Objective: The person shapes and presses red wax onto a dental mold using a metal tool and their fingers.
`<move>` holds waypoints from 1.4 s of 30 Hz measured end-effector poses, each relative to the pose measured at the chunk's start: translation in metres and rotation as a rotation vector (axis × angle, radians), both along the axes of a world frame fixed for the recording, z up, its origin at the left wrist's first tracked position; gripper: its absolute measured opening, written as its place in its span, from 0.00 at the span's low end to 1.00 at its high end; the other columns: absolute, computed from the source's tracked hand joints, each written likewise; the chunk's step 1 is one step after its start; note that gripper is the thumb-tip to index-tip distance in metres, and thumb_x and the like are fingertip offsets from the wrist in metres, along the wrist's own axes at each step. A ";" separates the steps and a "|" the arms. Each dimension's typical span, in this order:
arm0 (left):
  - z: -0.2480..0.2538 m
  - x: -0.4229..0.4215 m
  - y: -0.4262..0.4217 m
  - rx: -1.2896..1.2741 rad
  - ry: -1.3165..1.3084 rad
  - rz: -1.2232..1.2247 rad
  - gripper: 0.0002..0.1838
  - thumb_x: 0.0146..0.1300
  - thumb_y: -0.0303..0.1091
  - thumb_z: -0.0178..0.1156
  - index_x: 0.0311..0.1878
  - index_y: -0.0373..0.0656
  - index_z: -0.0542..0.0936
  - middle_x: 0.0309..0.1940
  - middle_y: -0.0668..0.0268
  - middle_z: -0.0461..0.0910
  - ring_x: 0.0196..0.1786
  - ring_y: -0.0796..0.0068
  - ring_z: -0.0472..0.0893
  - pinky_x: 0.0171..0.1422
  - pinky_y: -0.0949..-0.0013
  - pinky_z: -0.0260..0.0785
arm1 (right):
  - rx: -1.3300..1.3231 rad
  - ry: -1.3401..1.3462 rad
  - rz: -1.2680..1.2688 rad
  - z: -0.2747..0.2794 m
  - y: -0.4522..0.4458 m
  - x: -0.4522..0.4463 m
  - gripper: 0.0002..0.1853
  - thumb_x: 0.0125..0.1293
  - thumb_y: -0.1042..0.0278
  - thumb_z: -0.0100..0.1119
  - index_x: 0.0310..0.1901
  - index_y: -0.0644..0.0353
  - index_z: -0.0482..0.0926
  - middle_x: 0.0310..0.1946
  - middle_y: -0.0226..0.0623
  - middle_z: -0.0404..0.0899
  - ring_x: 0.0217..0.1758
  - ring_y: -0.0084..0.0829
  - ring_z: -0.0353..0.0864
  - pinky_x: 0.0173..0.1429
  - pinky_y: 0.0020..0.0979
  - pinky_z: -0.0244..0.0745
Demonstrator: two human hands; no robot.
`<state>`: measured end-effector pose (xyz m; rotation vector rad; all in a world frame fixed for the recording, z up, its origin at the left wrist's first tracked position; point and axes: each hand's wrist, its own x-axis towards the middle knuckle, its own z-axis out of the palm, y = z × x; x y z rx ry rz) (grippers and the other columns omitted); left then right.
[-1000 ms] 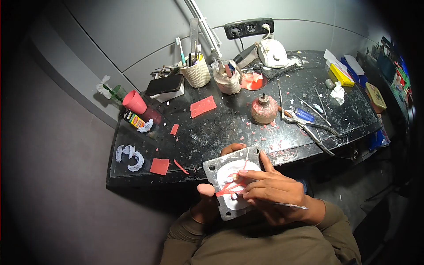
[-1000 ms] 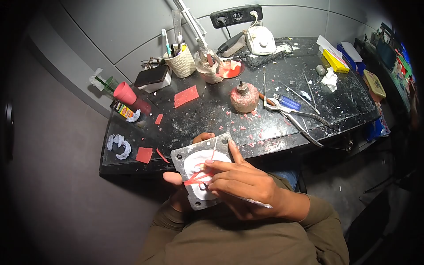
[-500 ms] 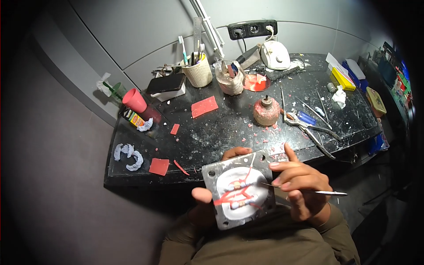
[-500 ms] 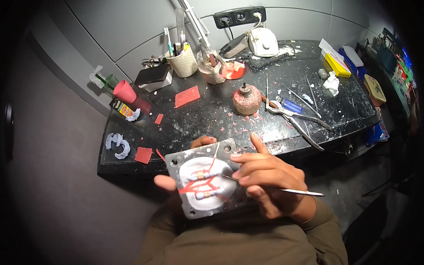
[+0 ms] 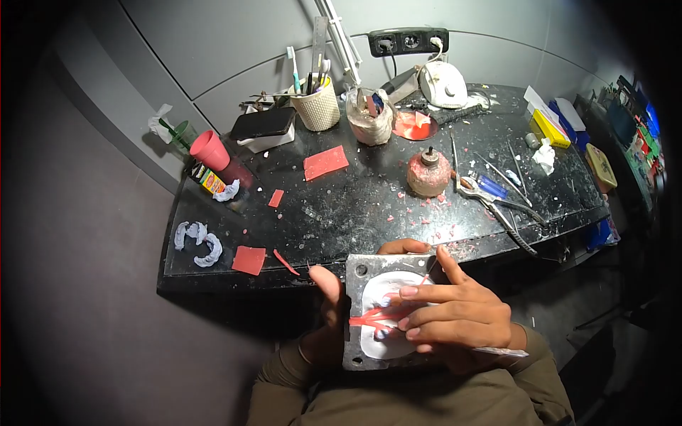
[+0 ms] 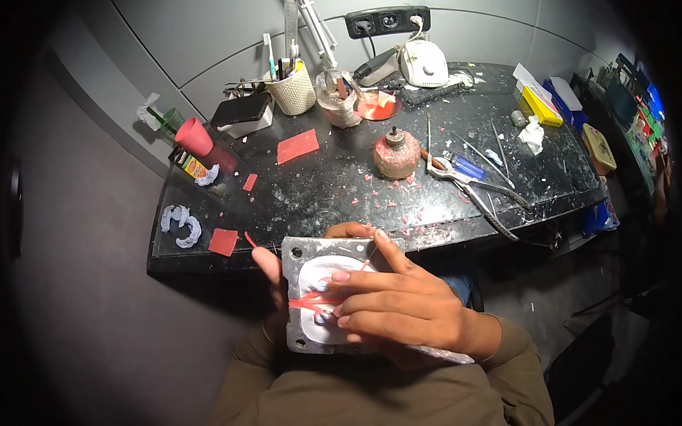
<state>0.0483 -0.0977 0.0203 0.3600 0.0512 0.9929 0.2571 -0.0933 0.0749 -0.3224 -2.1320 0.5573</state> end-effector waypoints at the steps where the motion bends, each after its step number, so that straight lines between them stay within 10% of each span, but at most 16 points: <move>1: 0.003 -0.001 0.001 -0.032 0.029 -0.006 0.78 0.41 0.95 0.53 0.82 0.38 0.54 0.62 0.44 0.77 0.59 0.51 0.85 0.60 0.43 0.85 | -0.001 -0.016 -0.009 -0.001 0.002 0.000 0.12 0.66 0.72 0.76 0.50 0.57 0.88 0.46 0.34 0.92 0.68 0.42 0.88 0.87 0.65 0.50; 10: -0.006 0.003 0.008 0.009 -0.202 -0.186 0.78 0.45 0.94 0.49 0.84 0.37 0.47 0.67 0.40 0.71 0.61 0.37 0.84 0.62 0.36 0.85 | -0.027 -0.147 -0.107 -0.004 0.005 0.000 0.07 0.67 0.67 0.74 0.46 0.51 0.92 0.44 0.22 0.92 0.66 0.31 0.88 0.88 0.66 0.48; 31: -0.005 0.004 0.008 0.008 0.001 -0.007 0.76 0.52 0.96 0.39 0.79 0.25 0.57 0.58 0.38 0.81 0.58 0.48 0.88 0.64 0.48 0.85 | -0.011 -0.002 -0.193 -0.012 0.003 -0.014 0.06 0.66 0.66 0.74 0.44 0.50 0.92 0.43 0.21 0.91 0.64 0.29 0.89 0.86 0.69 0.52; 42: -0.012 -0.002 0.009 -0.001 0.045 -0.071 0.78 0.45 0.95 0.46 0.84 0.35 0.51 0.63 0.43 0.75 0.58 0.47 0.87 0.59 0.46 0.89 | -0.068 -0.002 -0.153 -0.011 0.002 -0.007 0.05 0.67 0.72 0.74 0.43 0.52 0.93 0.42 0.24 0.92 0.64 0.33 0.89 0.86 0.70 0.47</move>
